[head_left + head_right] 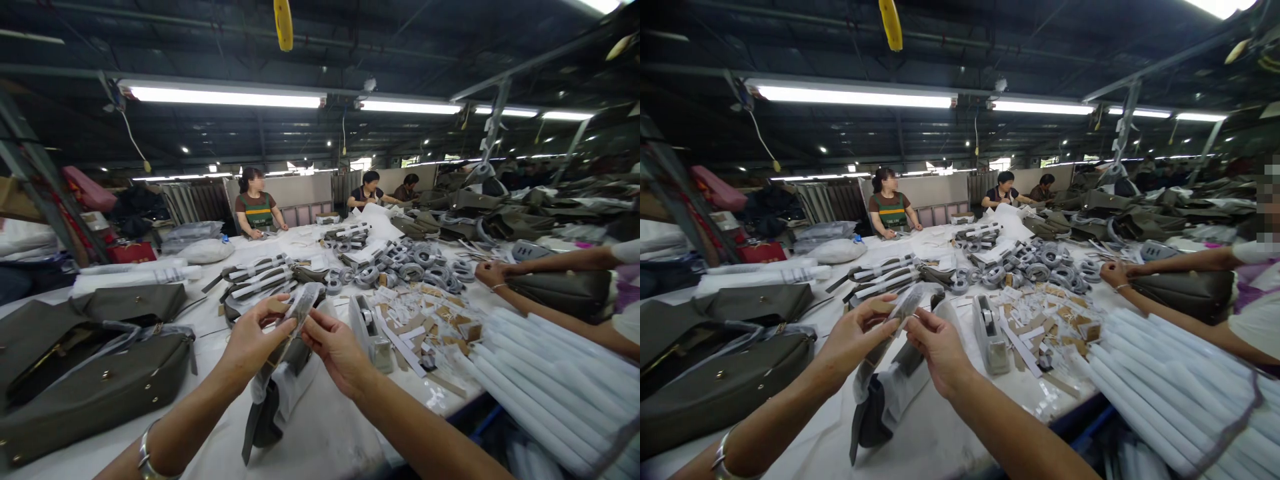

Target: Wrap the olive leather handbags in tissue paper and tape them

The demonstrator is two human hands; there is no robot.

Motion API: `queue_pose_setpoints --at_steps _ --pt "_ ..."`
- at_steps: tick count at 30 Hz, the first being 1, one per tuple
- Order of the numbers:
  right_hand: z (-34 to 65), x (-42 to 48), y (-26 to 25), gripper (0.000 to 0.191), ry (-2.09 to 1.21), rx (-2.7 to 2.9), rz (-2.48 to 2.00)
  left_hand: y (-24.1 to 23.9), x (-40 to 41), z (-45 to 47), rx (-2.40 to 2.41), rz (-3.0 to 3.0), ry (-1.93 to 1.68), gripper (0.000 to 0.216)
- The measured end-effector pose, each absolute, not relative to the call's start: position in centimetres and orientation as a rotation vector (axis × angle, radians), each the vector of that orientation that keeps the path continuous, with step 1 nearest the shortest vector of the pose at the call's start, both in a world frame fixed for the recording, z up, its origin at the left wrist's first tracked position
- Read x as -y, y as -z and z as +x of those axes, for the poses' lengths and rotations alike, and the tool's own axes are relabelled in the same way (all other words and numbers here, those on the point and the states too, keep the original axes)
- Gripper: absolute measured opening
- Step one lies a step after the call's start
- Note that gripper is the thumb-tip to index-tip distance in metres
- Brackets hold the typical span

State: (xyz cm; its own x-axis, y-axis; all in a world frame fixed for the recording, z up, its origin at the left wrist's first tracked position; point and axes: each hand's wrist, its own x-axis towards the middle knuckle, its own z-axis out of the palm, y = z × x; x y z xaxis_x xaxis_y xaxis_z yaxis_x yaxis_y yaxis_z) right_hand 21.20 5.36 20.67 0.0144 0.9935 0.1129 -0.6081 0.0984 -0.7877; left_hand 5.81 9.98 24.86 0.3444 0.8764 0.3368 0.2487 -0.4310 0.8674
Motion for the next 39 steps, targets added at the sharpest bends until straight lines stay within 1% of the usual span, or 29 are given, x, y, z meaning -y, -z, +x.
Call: queue_pose_setpoints --at_steps 2,6,11,21,25,28,31,33,37,39 --pt "20.5 -5.5 -20.6 0.042 -1.34 0.742 -0.629 -24.8 -9.9 5.9 -1.007 1.93 -1.122 0.044" --pt "19.9 -5.7 -20.4 0.041 -1.271 0.778 -0.614 -24.6 -9.6 5.9 -1.081 1.985 -1.129 0.05" --pt "19.6 -6.4 -19.9 0.039 -1.157 0.868 -0.688 -24.9 -8.9 6.2 -1.202 2.037 -1.174 0.046" --pt "19.0 -6.8 -19.3 0.03 -0.99 0.905 -0.704 -25.3 -8.6 5.4 -1.124 1.904 -1.123 0.055" --pt "18.4 -7.1 -19.1 0.028 -0.931 0.863 -0.735 -25.6 -9.3 5.2 -1.285 2.095 -1.1 0.052" --pt "18.0 -7.5 -18.6 0.03 -0.926 0.858 -0.718 -25.6 -9.4 4.9 -1.404 2.179 -1.11 0.059" --pt "17.7 -7.6 -18.4 0.032 -0.947 0.834 -0.702 -25.3 -8.8 4.9 -1.49 2.247 -1.197 0.063" --pt "17.7 -7.5 -18.6 0.031 -0.975 0.828 -0.696 -24.9 -8.2 5.2 -1.539 2.327 -1.281 0.061" --pt "17.9 -7.3 -19.1 0.03 -0.939 0.815 -0.729 -23.8 -7.2 6.4 -1.602 2.628 -1.485 0.046" --pt "17.9 -7.3 -19.2 0.029 -0.936 0.801 -0.719 -23.3 -6.9 6.9 -1.603 2.774 -1.566 0.042"
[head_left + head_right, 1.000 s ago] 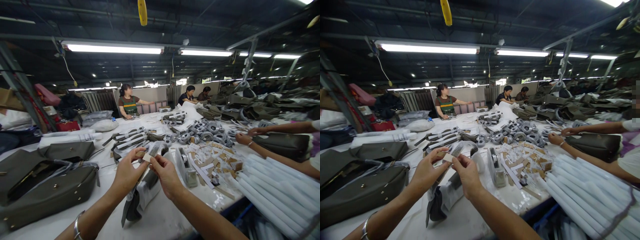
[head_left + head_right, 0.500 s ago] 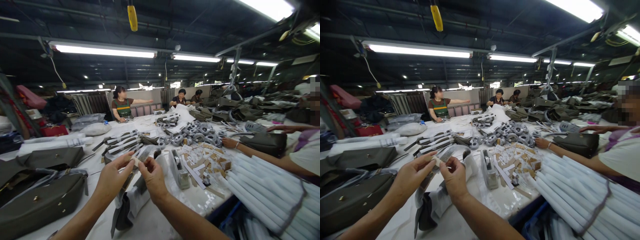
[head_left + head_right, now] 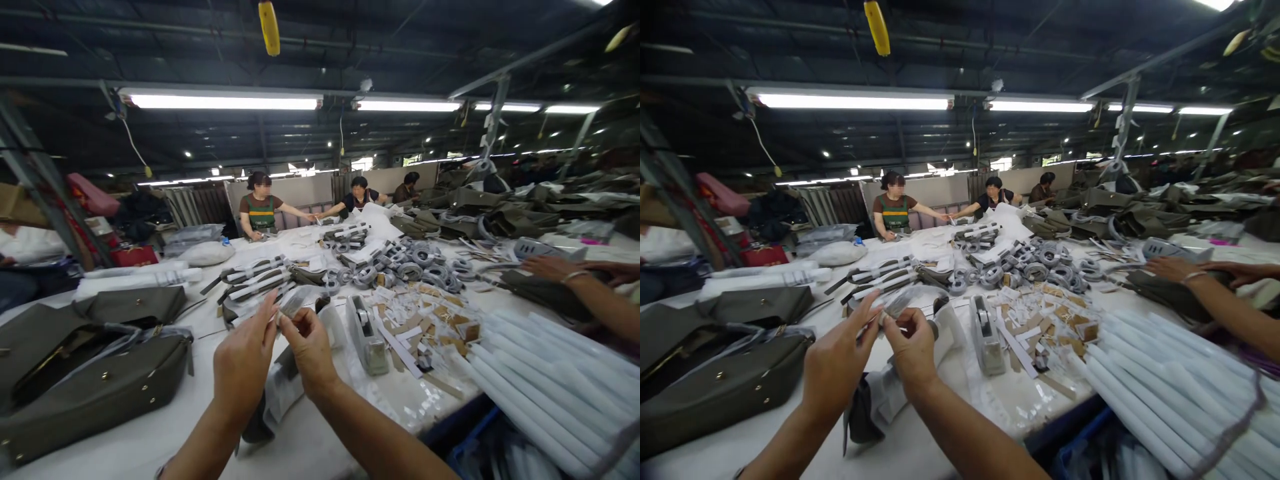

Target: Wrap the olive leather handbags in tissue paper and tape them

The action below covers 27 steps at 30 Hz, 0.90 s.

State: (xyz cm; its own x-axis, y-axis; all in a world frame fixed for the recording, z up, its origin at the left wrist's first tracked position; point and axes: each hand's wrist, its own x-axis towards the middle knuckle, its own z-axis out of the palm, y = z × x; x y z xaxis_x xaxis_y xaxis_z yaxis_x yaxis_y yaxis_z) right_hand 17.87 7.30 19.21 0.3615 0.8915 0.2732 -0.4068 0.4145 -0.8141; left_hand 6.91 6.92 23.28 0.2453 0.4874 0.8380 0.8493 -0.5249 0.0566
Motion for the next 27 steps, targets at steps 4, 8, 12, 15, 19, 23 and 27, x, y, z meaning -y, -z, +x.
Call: queue_pose_setpoints --at_steps 4,8,12,15,19,23,27 --pt "17.6 -7.3 -19.3 0.029 -0.98 0.77 -0.697 -22.4 -6.1 7.6 1.132 -2.056 1.109 0.048" --pt "17.5 -7.3 -19.7 0.031 -0.969 0.761 -0.688 -21.9 -5.4 8.6 1.1 -2.094 1.098 0.057" --pt "17.8 -7.3 -19.7 0.027 -0.958 0.762 -0.656 -21.2 -4.9 9.6 1.163 -2.126 1.184 0.058" --pt "17.9 -7.1 -19.5 0.026 -1.018 0.753 -0.586 -20.6 -4.7 10.0 1.174 -2.166 1.228 0.062" --pt "17.9 -6.7 -19.5 0.033 -1.14 0.75 -0.474 -20.1 -4.5 10.0 1.143 -2.204 1.213 0.071" --pt "18.0 -6.8 -19.5 0.028 -1.101 0.74 -0.527 -20.7 -4.3 9.2 1.174 -2.299 1.273 0.069" --pt "18.5 -6.6 -19.6 0.024 -1.084 0.807 -0.56 -22.5 -4.7 7.2 1.498 -2.428 1.443 0.059"
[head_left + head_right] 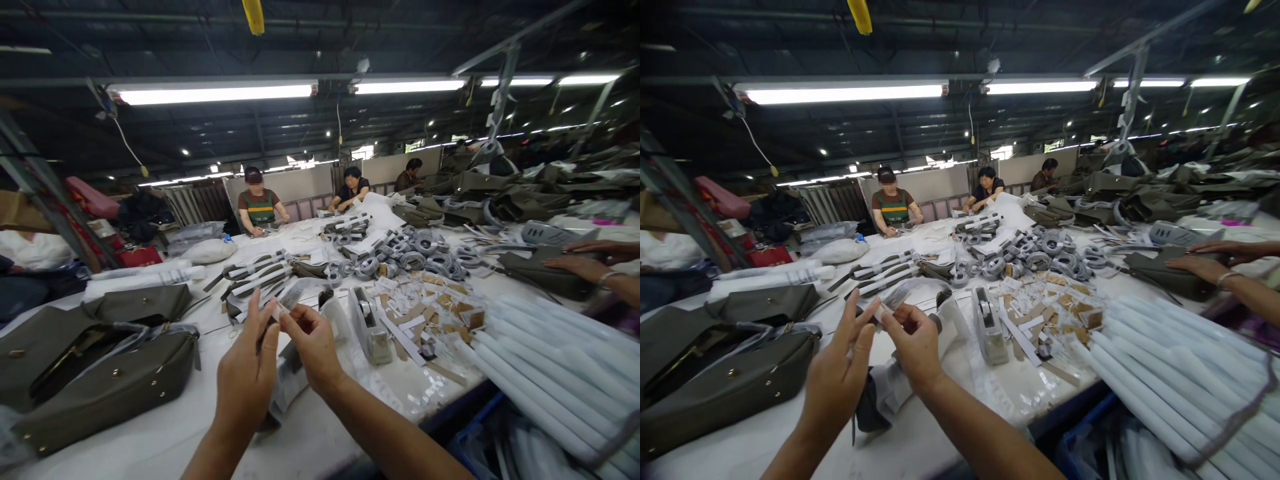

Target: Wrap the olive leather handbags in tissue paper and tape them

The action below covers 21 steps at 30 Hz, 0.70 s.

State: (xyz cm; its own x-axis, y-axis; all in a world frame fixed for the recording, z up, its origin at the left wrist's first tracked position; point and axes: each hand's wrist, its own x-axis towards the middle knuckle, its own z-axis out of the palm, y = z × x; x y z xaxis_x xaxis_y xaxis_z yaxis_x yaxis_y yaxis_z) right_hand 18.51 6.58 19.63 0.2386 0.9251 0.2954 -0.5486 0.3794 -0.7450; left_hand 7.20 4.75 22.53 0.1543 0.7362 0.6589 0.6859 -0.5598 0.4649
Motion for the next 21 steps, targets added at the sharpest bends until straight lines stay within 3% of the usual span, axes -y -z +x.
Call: queue_pose_setpoints --at_steps 9,16,21 --pt "19.8 -6.2 -19.8 0.027 -1.053 0.973 -0.671 -25.4 -8.9 4.3 -1.19 1.888 -0.884 0.058" --pt "24.7 -6.6 -19.2 0.026 -0.734 1.289 -0.917 -24.9 -9.0 5.2 -1.141 1.751 -0.935 0.061" --pt "35.3 -5.7 -14.1 0.025 -0.335 1.101 -1.515 -24.1 -9.3 5.2 -1.119 1.569 -0.959 0.064"
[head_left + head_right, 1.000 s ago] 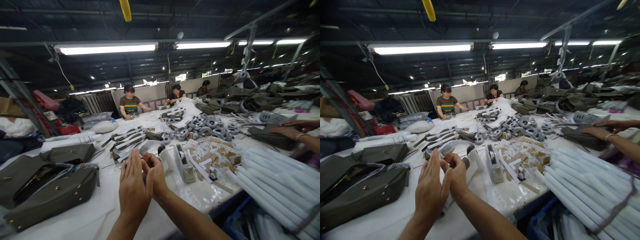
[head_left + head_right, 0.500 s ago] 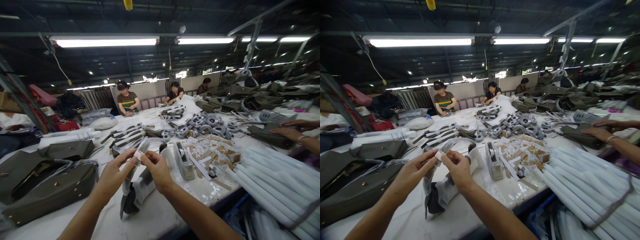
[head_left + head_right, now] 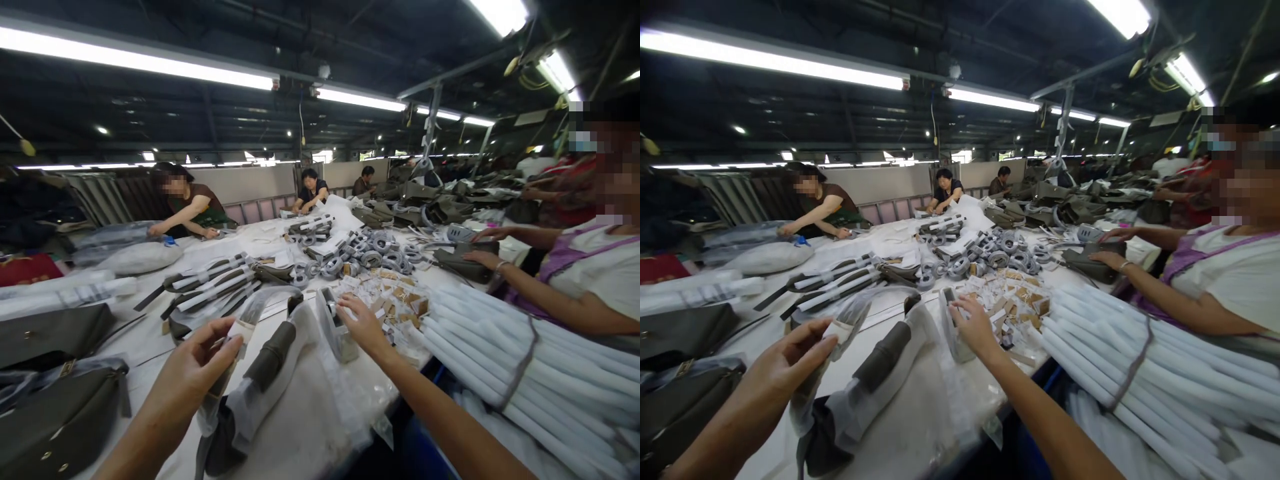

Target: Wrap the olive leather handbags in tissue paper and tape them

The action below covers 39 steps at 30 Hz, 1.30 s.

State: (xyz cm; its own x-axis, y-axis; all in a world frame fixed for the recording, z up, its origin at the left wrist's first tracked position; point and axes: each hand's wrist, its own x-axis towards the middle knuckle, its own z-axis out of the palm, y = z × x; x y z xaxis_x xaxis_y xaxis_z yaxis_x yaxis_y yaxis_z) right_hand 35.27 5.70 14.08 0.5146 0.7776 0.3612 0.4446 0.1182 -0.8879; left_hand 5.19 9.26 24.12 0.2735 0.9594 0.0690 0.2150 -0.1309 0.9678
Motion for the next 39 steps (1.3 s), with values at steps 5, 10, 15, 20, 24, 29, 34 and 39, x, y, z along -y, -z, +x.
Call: queue_pose_setpoints --at_steps 5,10,15,20,24,29,34,39 --pt "39.2 -5.6 -9.4 0.035 -0.495 0.897 -1.737 -23.9 -9.5 5.3 -1.048 1.507 -0.992 0.063" --pt "38.3 -5.9 -8.8 0.047 -0.673 0.829 -1.664 -24.0 -9.6 5.2 -1.062 1.525 -1.021 0.059" --pt "38.3 -6.0 -8.6 0.043 -0.745 0.747 -1.649 -23.8 -9.8 5.0 -1.082 1.502 -1.04 0.064" --pt "37.8 -6.7 -8.8 0.044 -0.735 0.715 -1.582 -23.4 -9.9 5.0 -1.053 1.488 -0.986 0.066" --pt "37.3 -5.8 -10.2 0.042 -0.659 0.748 -1.542 -23.4 -9.9 4.9 -1.034 1.483 -1.0 0.064" --pt "36.3 -2.5 -11.6 0.037 -0.565 0.862 -1.516 -23.1 -10.1 4.9 -1.018 1.46 -0.953 0.064" --pt "34.9 -0.9 -9.1 0.048 -0.847 0.567 -1.414 -22.8 -10.2 4.9 -1.041 1.45 -0.975 0.056" --pt "34.4 -0.8 -5.3 0.041 -0.894 0.382 -1.381 -22.9 -10.0 5.2 -1.044 1.408 -1.01 0.059"
